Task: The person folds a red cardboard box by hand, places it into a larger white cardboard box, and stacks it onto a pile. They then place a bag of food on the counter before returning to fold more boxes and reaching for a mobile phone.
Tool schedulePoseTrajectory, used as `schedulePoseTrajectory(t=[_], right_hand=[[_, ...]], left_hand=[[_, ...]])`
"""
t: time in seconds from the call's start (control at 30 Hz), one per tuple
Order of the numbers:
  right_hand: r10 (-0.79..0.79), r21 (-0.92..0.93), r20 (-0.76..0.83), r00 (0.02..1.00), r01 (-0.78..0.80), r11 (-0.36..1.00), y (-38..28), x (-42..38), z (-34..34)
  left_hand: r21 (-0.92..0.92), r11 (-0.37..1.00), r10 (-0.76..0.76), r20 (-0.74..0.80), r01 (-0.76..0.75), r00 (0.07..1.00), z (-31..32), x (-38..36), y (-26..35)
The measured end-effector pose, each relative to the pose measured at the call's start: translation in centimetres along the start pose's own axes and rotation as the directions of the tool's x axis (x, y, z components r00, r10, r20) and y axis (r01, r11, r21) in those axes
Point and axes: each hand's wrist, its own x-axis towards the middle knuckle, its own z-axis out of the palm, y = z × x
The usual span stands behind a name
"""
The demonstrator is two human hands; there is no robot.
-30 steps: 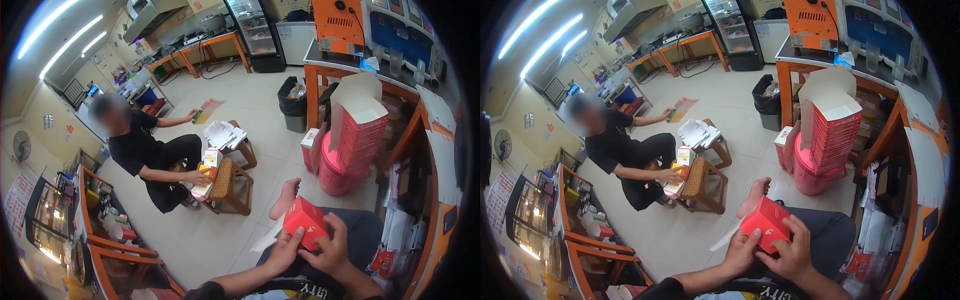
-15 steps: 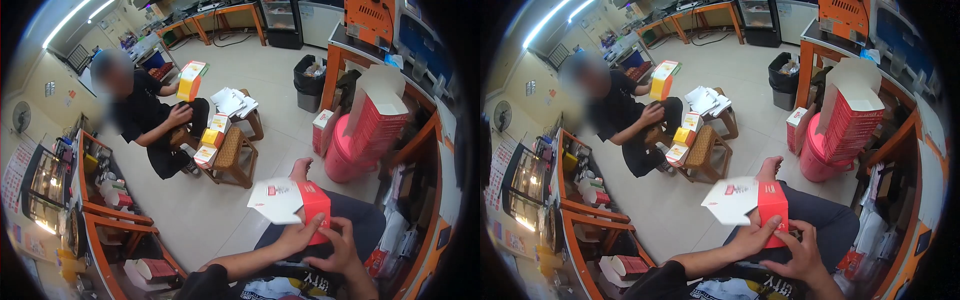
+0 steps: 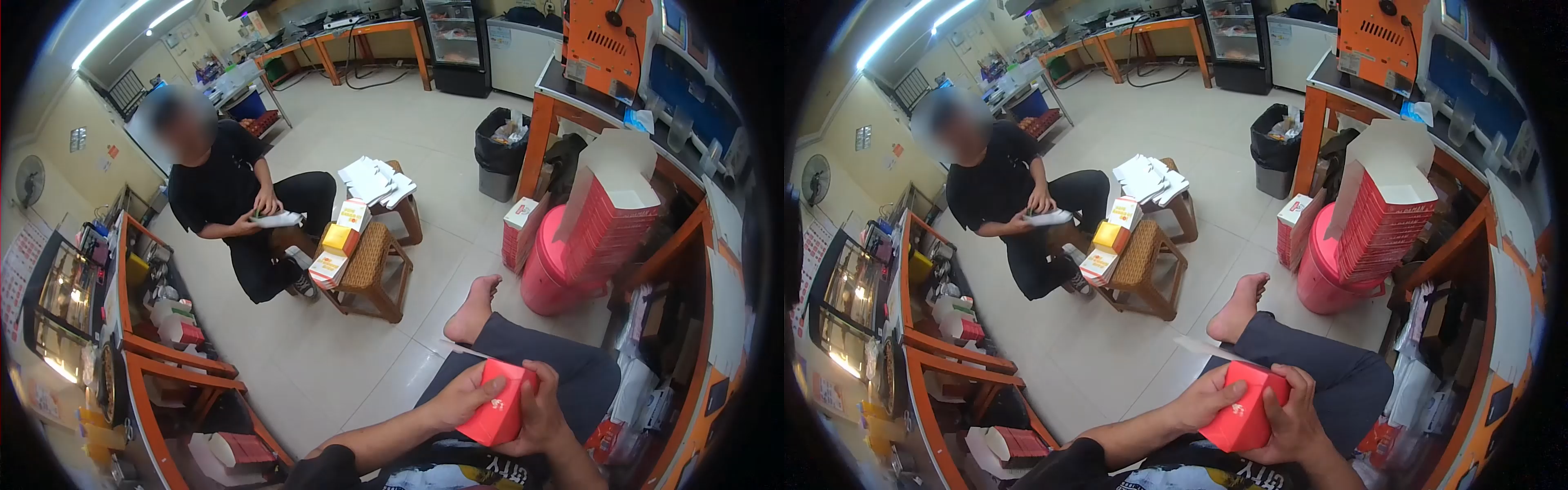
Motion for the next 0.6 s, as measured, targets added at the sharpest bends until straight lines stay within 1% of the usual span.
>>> schedulePoseTrajectory(t=[0.03,0.13,0.23,0.33,0.43,0.53,0.6], right_hand=[[-0.011,0.028,-0.015,1.000,0.011,1.000,-0.1,0.2,0.0],[0.102,0.072,0.080,0.992,-0.108,0.992,1.0,-1.2,0.7],[0.153,-0.070,0.055,0.987,-0.149,0.986,1.6,-1.7,0.4],[0.120,-0.189,0.065,0.991,-0.106,0.976,1.9,-1.4,0.0],[0.096,-0.079,0.100,0.990,-0.088,0.993,1.9,-1.9,0.8],[0.085,-0.108,0.107,0.991,-0.074,0.991,1.9,-1.2,0.1],[0.140,-0.105,0.051,0.989,-0.134,0.985,2.9,-2.0,0.7]], left_hand=[[-0.038,0.999,-0.003,-0.023,0.002,1.000,-0.1,-0.2,0.4],[-0.099,0.995,-0.022,0.032,0.025,0.999,-1.9,0.0,1.1],[-0.002,0.999,-0.052,-0.022,0.052,0.998,-2.4,1.0,0.3],[0.024,0.956,-0.292,0.120,0.291,0.949,-4.1,1.9,-0.4],[-0.155,0.965,-0.211,0.030,0.213,0.977,-2.6,0.5,-0.1],[-0.230,0.957,-0.176,0.015,0.174,0.984,-2.9,0.8,-1.2],[-0.325,0.939,-0.166,-0.150,0.109,0.975,-1.6,1.2,-1.2]])
